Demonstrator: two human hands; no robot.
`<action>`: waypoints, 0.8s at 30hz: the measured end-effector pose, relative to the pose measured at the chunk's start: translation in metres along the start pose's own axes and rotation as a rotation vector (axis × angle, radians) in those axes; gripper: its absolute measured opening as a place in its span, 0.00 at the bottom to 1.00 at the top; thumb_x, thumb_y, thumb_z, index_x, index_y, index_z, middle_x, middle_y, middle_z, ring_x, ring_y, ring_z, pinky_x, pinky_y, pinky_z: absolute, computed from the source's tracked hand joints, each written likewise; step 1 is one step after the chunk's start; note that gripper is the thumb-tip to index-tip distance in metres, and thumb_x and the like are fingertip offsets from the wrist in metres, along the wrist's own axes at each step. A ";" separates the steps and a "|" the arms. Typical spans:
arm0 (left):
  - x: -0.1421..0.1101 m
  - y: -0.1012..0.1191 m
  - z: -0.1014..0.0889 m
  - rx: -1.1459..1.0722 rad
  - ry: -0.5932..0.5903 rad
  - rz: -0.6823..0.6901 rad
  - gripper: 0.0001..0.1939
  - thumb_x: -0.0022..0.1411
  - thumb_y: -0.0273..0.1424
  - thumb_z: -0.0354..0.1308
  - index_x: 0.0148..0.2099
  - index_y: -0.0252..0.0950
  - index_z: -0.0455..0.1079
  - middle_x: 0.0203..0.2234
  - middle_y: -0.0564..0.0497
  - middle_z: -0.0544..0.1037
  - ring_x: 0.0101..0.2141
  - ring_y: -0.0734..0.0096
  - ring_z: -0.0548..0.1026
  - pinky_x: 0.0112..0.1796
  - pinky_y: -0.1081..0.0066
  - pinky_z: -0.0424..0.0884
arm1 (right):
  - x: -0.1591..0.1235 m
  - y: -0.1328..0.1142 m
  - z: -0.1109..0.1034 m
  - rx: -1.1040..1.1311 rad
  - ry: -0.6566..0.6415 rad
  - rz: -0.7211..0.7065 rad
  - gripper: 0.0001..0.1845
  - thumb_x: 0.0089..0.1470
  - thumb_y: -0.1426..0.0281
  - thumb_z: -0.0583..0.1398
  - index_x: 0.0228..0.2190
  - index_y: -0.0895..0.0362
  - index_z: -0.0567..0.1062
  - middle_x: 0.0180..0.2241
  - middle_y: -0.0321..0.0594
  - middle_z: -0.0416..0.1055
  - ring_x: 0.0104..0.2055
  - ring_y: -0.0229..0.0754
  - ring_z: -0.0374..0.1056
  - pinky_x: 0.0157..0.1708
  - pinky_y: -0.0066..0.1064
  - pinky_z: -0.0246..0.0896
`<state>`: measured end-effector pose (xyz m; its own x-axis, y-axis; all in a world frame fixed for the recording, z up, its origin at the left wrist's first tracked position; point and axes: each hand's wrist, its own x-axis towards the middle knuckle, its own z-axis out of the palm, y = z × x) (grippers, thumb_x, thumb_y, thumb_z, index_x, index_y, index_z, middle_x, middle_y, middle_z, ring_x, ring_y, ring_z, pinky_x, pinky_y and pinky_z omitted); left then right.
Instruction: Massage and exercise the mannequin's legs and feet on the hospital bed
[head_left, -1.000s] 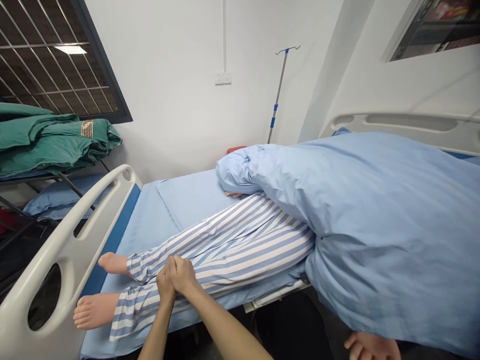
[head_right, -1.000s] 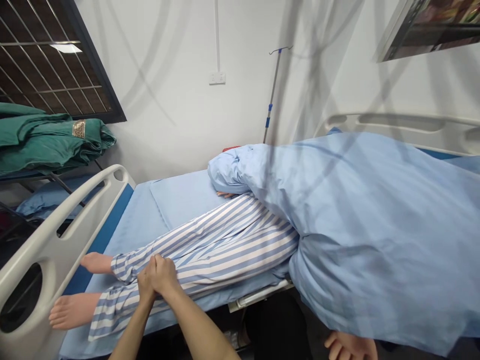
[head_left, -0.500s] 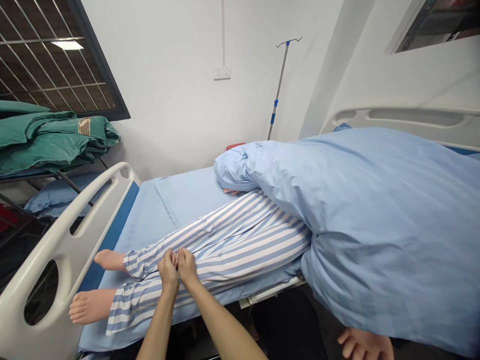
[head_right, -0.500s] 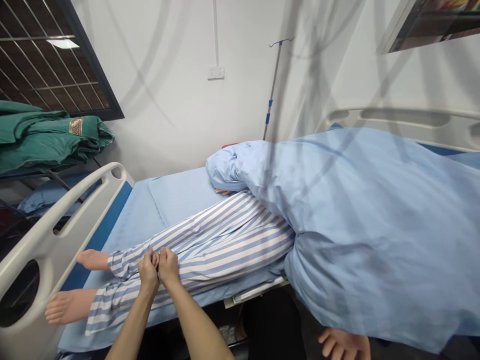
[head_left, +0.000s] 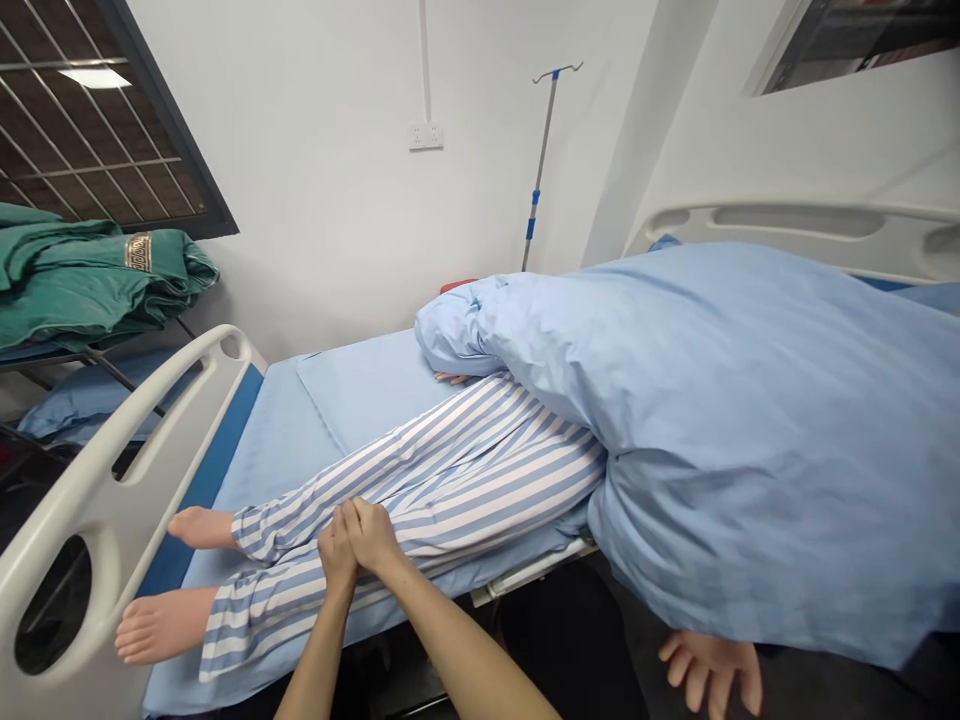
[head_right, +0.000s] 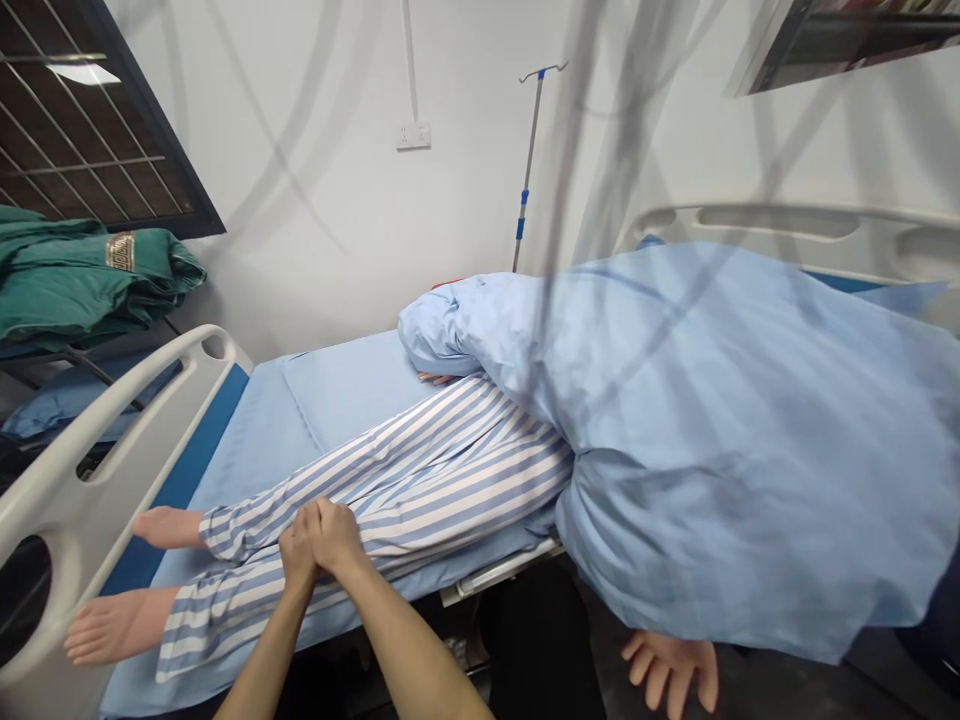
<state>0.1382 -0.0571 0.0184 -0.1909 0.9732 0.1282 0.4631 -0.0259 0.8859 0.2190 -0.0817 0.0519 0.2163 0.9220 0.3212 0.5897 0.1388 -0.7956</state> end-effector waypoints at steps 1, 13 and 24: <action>-0.001 0.001 -0.001 -0.020 -0.012 -0.024 0.21 0.59 0.43 0.43 0.22 0.37 0.65 0.16 0.48 0.71 0.21 0.68 0.68 0.25 0.70 0.62 | -0.003 0.003 0.001 -0.001 0.003 0.018 0.20 0.61 0.65 0.45 0.24 0.56 0.68 0.21 0.36 0.68 0.23 0.35 0.59 0.25 0.28 0.42; -0.010 0.058 0.027 -0.531 0.111 -0.140 0.23 0.58 0.41 0.47 0.16 0.39 0.46 0.11 0.60 0.51 0.16 0.79 0.53 0.20 0.74 0.55 | 0.006 0.023 0.004 0.452 0.136 0.221 0.21 0.59 0.62 0.44 0.18 0.55 0.58 0.17 0.32 0.57 0.22 0.35 0.55 0.24 0.26 0.46; -0.010 0.029 0.031 -0.167 -0.082 -0.120 0.21 0.57 0.44 0.48 0.19 0.36 0.60 0.14 0.54 0.64 0.19 0.74 0.61 0.22 0.73 0.59 | 0.014 0.012 -0.024 0.219 0.081 0.174 0.19 0.59 0.66 0.46 0.19 0.56 0.63 0.20 0.35 0.64 0.24 0.36 0.58 0.25 0.27 0.45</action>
<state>0.1807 -0.0604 0.0289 -0.1620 0.9867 -0.0135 0.2904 0.0608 0.9550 0.2473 -0.0753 0.0595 0.3659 0.9082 0.2030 0.3586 0.0637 -0.9313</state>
